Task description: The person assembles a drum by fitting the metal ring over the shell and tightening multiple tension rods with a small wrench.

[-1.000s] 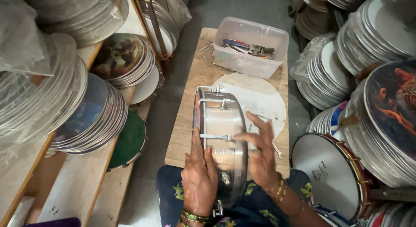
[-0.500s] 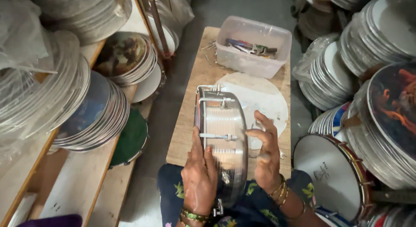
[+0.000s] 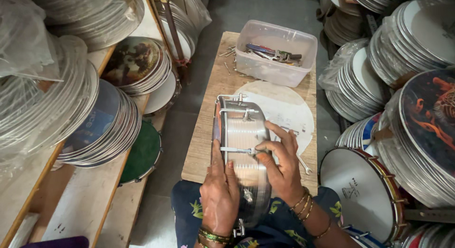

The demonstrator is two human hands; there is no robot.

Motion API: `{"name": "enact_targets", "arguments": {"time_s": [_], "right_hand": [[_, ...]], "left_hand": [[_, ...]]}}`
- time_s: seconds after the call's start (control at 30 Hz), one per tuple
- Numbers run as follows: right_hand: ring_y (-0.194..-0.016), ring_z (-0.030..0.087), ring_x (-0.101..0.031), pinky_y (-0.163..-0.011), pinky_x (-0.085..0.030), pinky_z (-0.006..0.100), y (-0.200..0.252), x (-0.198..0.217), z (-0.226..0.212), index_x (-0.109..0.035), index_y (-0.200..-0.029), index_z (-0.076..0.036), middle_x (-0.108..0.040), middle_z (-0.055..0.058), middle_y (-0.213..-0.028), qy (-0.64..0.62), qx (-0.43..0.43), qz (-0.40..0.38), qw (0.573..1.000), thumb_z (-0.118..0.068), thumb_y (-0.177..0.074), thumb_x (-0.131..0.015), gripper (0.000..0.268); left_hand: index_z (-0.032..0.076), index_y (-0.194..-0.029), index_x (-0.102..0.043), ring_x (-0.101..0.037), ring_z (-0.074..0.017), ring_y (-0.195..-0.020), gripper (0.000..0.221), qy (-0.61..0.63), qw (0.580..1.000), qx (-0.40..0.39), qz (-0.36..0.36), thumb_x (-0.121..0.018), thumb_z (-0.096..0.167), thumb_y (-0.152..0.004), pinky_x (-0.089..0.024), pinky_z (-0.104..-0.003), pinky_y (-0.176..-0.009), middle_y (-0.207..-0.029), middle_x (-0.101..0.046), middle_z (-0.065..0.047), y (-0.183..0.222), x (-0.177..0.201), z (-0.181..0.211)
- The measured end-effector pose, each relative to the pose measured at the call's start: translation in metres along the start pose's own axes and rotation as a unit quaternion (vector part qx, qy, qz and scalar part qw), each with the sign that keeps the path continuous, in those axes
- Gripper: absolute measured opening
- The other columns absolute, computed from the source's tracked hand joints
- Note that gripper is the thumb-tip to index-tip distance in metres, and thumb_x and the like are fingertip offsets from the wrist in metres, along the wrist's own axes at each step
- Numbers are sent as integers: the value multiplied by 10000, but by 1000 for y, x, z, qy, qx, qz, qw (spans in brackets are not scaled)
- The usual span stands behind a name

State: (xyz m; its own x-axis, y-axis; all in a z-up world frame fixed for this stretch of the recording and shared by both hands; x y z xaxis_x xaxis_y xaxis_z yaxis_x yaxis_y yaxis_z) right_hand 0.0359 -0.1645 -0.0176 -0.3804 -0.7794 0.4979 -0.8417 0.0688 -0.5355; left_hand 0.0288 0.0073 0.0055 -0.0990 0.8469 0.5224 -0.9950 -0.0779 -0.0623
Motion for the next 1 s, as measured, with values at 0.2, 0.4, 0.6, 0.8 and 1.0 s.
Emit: {"name": "enact_targets", "arguments": {"time_s": [0.2,0.4,0.6,0.8,1.0], "right_hand": [[-1356,332,-508,-1173,-333,452,-3,8,-3,-676,-1012,-70,-548,153,-1485,-22,-7,10,1000,-123,-936,-609,115],[-1354,333,-514,-1219,-221,513,-2,5,-9,-672,-1017,-62,-565,160,-1440,31,20,24,999,-132,-866,-723,174],[-1300,298,-536,-1211,-239,494,-8,1,-10,-709,-979,-67,-602,128,-1391,48,29,28,998,-132,-894,-707,108],[-1239,279,-549,-1128,-335,425,-12,-3,-6,-726,-980,-55,-617,117,-1347,28,3,35,999,-149,-899,-720,124],[-1332,310,-512,-1193,-262,509,-10,-2,-13,-726,-1019,-61,-570,155,-1394,26,28,44,998,-144,-847,-756,192]], "left_hand": [[-20,-1514,-416,-648,-535,-1086,521,3,977,-191,94,-531,119,-1025,-554,-508,-817,-1231,-614,-395,7,1,8],[1,-1524,-391,-654,-514,-1053,562,29,994,-94,38,-528,120,-992,-546,-513,-771,-1213,-634,-369,1,-3,2],[-11,-1518,-389,-653,-513,-1047,547,29,993,-105,49,-521,107,-1000,-554,-511,-764,-1247,-619,-371,-1,0,5],[-16,-1506,-405,-711,-457,-872,547,12,992,-106,62,-524,117,-989,-557,-490,-663,-1144,-669,-349,-6,1,6],[-16,-1516,-397,-717,-408,-741,556,13,994,-94,46,-527,125,-995,-537,-471,-592,-970,-700,-307,-7,1,1]]}}
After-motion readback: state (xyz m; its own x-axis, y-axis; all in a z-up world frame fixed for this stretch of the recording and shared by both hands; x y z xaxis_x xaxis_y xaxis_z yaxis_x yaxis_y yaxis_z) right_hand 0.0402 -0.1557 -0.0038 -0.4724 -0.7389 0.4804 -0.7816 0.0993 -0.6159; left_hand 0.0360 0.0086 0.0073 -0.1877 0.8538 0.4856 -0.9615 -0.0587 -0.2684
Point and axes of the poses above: each hand's wrist, its own y-axis away from the middle knuckle, its own x-axis out of the back of the hand, z = x × y, the point moved 4 cm from there along -y, towards the middle knuckle
